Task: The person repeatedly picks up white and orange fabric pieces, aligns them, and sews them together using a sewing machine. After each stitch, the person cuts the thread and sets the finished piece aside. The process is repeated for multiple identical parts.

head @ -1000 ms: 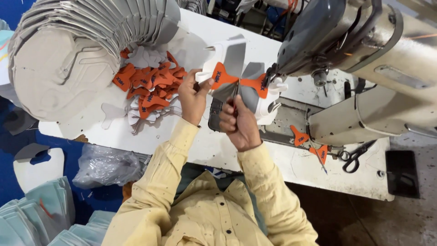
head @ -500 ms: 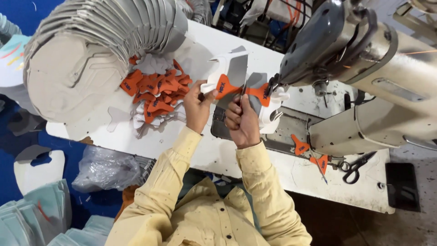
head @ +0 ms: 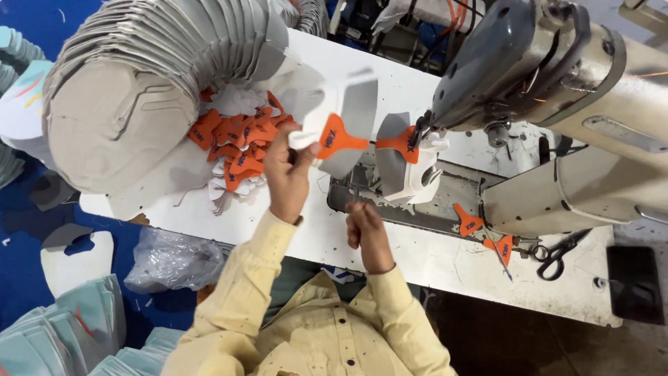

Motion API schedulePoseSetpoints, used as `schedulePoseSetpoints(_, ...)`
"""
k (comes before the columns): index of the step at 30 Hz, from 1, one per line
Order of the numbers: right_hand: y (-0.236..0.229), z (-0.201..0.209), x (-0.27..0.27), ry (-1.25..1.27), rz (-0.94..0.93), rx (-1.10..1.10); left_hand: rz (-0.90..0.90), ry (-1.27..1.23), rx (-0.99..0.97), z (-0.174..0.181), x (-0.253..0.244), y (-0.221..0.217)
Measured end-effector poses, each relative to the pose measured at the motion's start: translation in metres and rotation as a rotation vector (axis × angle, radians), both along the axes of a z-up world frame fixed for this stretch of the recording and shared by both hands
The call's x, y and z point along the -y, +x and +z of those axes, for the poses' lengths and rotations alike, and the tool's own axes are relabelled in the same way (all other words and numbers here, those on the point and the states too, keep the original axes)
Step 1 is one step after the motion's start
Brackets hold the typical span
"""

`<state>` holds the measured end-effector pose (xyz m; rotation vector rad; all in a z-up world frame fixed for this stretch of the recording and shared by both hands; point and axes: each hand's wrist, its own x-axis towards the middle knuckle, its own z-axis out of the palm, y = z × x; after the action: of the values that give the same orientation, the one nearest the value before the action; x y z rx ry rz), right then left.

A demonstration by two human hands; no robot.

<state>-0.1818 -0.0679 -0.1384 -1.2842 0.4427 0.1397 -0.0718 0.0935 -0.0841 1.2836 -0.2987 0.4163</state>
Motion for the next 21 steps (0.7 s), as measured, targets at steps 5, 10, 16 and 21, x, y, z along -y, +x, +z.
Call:
schedulePoseSetpoints(5,-0.024,-0.025,0.017,-0.748,0.014,0.32,-0.084,0.066,0.113,0.04,0.013,0.028)
schedulePoseSetpoints(10,-0.044,0.022,0.039,-1.219,-0.254,0.582,-0.44,0.044,-0.18,-0.046,0.054,0.034)
schedulePoseSetpoints(16,-0.015,0.115,0.057,-1.479,-0.292,0.736,-0.87,-0.209,-0.668,0.005,0.09,0.021)
schedulePoseSetpoints(21,-0.003,0.092,0.06,-1.307,-0.171,0.703,-0.725,-0.013,-0.372,0.002,0.103,0.037)
